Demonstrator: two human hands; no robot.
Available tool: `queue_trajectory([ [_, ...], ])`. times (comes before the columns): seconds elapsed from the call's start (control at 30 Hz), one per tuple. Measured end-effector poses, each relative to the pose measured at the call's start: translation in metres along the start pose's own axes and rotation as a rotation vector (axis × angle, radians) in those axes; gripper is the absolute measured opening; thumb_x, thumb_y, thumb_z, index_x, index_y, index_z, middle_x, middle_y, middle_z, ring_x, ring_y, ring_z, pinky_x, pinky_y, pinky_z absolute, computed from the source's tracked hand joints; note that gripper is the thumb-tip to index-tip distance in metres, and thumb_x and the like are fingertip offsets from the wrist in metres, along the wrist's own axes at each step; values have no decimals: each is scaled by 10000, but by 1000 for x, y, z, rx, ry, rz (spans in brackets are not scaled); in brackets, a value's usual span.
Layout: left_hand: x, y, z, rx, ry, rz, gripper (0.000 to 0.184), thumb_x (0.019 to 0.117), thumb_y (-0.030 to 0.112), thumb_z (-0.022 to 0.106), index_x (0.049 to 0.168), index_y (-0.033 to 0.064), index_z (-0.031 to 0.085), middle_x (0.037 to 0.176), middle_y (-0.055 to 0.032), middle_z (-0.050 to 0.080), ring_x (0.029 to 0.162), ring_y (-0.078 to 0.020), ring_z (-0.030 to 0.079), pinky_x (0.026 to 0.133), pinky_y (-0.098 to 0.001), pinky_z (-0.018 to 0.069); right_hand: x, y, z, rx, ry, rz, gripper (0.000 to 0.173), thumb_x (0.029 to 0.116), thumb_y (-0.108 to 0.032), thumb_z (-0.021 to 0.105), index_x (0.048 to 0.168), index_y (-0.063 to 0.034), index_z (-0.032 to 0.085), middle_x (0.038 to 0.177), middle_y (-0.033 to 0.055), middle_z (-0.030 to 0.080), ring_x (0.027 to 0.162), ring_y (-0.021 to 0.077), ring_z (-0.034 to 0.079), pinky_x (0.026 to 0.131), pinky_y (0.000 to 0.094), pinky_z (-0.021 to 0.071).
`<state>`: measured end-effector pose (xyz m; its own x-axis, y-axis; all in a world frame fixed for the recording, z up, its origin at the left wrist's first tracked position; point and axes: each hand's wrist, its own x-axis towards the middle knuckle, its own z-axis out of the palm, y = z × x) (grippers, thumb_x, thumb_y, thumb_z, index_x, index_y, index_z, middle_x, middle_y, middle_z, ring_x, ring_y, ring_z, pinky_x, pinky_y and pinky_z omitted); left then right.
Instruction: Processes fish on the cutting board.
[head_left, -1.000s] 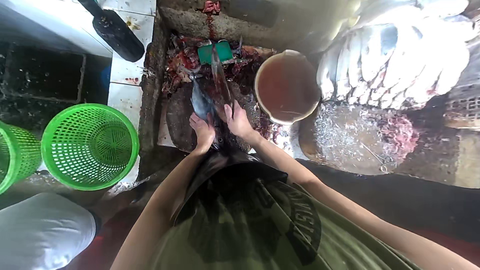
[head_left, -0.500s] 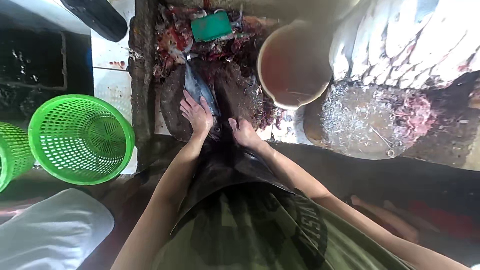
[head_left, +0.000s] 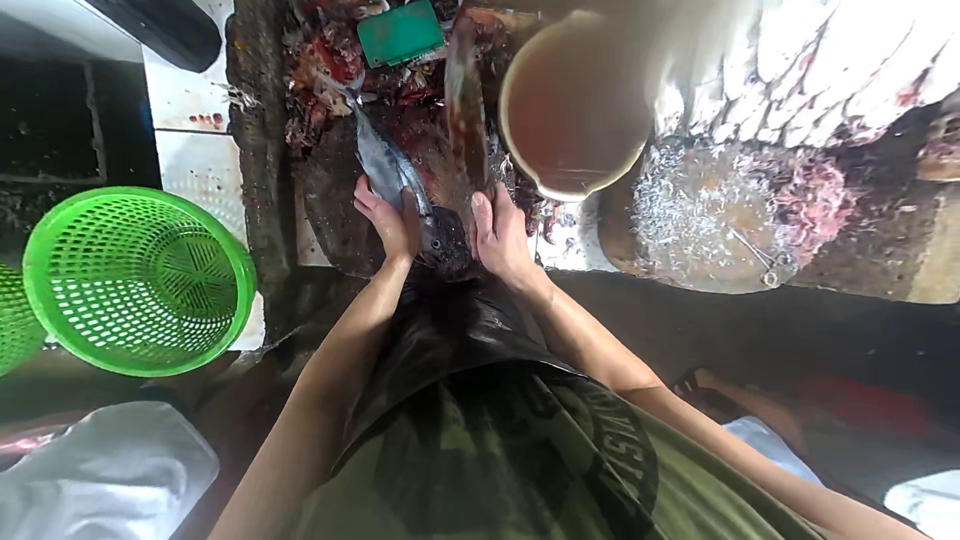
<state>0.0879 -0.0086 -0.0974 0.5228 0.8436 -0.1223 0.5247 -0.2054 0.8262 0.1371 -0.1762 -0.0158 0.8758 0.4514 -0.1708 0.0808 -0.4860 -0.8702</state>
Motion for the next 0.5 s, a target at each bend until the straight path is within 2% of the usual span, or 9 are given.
queue_trajectory([
  [0.07,-1,1,2,4,16,4,868,900,319,730,1556,-10,267,1476,-295,413,1356,-346,469,1118,-390,453,6,15,27,-38,64,-15,413,1101,-326,367,1280,15,515,653,64,600,529,211,634,515,434,589],
  [0.13,-1,-4,6,-18,33,33,853,917,322,711,1565,-3,262,1492,-293,400,1361,-332,463,1124,-381,446,10,19,41,-282,-177,240,454,1102,-419,366,1281,-42,544,865,140,695,789,301,724,719,509,605],
  [0.2,0,-5,7,-10,30,35,834,938,349,688,1567,8,260,1495,-291,395,1363,-335,456,1127,-391,440,19,14,39,-359,-355,380,508,1100,-490,344,1229,-66,593,988,168,707,920,331,726,794,546,591],
  [0.27,1,-2,3,65,-4,1,904,922,415,704,1583,13,238,1496,-305,389,1373,-378,446,1133,-442,437,23,11,26,-351,-383,415,550,1095,-514,348,1190,-51,631,997,186,702,922,340,720,800,561,586],
  [0.3,-2,2,-2,166,-46,-17,1024,872,498,740,1600,15,206,1505,-315,383,1381,-411,440,1128,-483,440,20,14,18,-343,-373,431,566,1089,-531,353,1180,-54,644,981,181,705,903,334,722,793,563,589],
  [0.37,5,21,-8,432,-194,-63,1392,680,605,866,1633,19,38,1564,-360,289,1411,-500,393,1091,-581,458,28,15,-3,-356,-337,444,610,1068,-582,369,1132,-51,662,959,184,704,892,343,718,788,585,582],
  [0.43,11,33,-11,650,-324,-118,1516,574,506,934,1632,40,-47,1592,-375,215,1418,-531,373,1035,-606,490,35,6,-26,-366,-296,445,639,1046,-617,406,1132,-41,668,982,201,701,935,366,708,825,616,562],
  [0.47,15,35,-15,726,-363,-100,1511,564,443,943,1636,56,-49,1591,-380,218,1413,-545,371,1031,-634,476,38,0,-38,-342,-252,419,629,1043,-619,424,1147,-46,660,943,186,699,873,351,709,790,601,572],
  [0.5,20,35,-22,776,-384,-47,1494,554,368,948,1644,86,-34,1574,-385,247,1390,-567,380,1026,-677,450,43,-5,-49,-307,-185,358,606,1043,-617,428,1142,-60,645,841,144,687,725,303,707,684,548,602],
])
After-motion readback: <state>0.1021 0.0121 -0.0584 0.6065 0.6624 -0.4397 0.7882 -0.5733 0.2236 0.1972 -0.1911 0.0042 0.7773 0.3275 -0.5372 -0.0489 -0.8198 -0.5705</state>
